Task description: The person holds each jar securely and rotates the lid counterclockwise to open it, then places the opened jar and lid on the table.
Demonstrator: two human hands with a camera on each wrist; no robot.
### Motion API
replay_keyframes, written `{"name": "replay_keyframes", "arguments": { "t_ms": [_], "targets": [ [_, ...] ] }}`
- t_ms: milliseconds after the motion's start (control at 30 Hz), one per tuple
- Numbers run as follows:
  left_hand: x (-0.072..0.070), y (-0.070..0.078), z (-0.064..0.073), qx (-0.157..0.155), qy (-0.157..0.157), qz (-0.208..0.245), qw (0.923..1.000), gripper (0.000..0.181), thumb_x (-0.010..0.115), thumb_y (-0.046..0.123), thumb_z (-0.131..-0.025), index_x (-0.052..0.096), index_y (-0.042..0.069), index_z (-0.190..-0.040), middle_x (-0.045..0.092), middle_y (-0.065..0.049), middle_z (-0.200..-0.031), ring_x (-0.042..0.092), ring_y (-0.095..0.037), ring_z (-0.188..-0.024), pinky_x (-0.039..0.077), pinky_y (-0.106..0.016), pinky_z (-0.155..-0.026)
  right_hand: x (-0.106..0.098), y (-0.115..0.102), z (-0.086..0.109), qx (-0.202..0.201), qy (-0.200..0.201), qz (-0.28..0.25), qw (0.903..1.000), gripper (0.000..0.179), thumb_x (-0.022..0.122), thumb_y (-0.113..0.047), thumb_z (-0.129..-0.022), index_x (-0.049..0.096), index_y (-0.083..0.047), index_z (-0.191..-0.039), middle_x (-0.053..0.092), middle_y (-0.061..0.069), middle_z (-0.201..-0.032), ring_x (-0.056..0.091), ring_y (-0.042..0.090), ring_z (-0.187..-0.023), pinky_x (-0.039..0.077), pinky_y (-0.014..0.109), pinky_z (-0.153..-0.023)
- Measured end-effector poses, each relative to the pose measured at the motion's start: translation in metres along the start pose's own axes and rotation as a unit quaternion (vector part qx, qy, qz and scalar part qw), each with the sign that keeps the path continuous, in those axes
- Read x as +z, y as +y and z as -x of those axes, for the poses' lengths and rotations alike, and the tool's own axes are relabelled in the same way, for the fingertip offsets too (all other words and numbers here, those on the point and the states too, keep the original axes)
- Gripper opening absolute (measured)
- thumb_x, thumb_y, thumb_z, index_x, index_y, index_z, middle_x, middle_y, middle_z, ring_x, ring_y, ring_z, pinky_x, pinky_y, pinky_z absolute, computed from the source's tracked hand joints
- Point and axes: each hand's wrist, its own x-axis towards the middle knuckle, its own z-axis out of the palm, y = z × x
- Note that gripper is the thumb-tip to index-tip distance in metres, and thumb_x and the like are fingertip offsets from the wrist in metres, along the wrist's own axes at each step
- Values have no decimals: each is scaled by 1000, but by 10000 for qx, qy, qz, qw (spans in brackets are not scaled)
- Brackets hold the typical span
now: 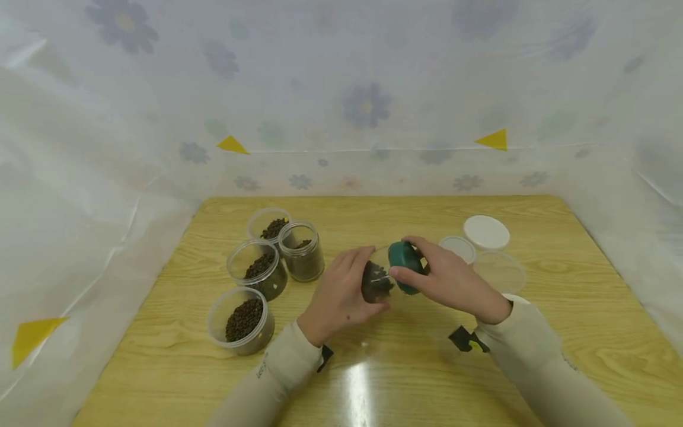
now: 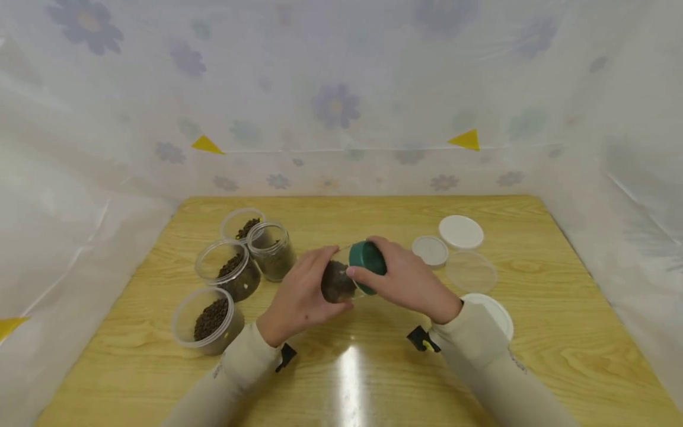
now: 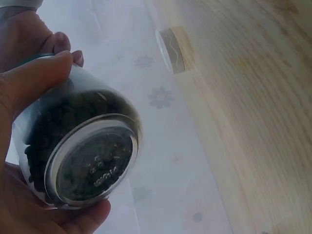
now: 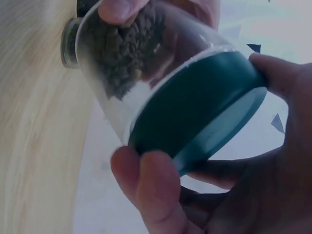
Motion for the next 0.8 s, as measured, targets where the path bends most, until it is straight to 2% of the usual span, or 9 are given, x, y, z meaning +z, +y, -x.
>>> {"name": "replay_keyframes", "arguments": {
  "t_ms": [67, 133, 300, 367, 533, 800],
  "targets": [
    [1, 1, 0, -27, 36, -93, 9999, 92, 89, 45, -65, 50, 6, -138, 62, -10, -130, 62, -26, -118, 52, -38, -99, 2, 2, 0, -171, 38, 31, 9998, 81, 54, -59, -95, 33, -8, -154, 58, 18, -137, 66, 28, -108, 55, 44, -85],
    [1, 1, 1, -84, 42, -58, 9999, 90, 88, 45, -65, 51, 6, -137, 63, -9, -129, 63, -26, -116, 54, -38, -97, 3, 5, 0, -474, 78, 58, 9988, 79, 57, -54, -96, 32, -9, -155, 55, 18, -140, 64, 29, -110, 55, 44, -86],
    [-3, 1, 3, -315, -214, 749, 9965, 92, 88, 45, -65, 50, 7, -139, 64, -8, -125, 64, -24, -112, 56, -37, -90, 0, 11, 4, -1629, 201, 196, 9863, 72, 68, -41, -92, 35, -22, -153, 48, 10, -145, 61, 21, -106, 53, 40, -82],
    [-6, 1, 4, -417, -307, 963, 9940, 94, 89, 45, -65, 48, 7, -141, 64, -8, -126, 64, -23, -113, 55, -37, -89, -2, 11, 4, -1946, 222, 193, 9804, 72, 70, -38, -91, 35, -25, -153, 45, 8, -148, 61, 21, -110, 53, 41, -84],
    [-10, 1, 3, -558, -440, 895, 9934, 97, 90, 44, -65, 45, 8, -144, 60, -11, -134, 59, -26, -121, 53, -42, -96, 0, 13, 2, -2113, 276, 66, 9770, 73, 71, -35, -91, 33, -26, -153, 44, 7, -148, 60, 19, -112, 53, 42, -87],
    [-9, 1, 3, -503, -518, 789, 9943, 107, 89, 50, -65, 38, 8, -150, 58, -11, -136, 58, -27, -124, 53, -43, -97, -1, 14, 3, -2132, 384, 61, 9762, 75, 71, -34, -91, 32, -27, -155, 45, 7, -147, 60, 18, -110, 53, 43, -85]
  ]
}}
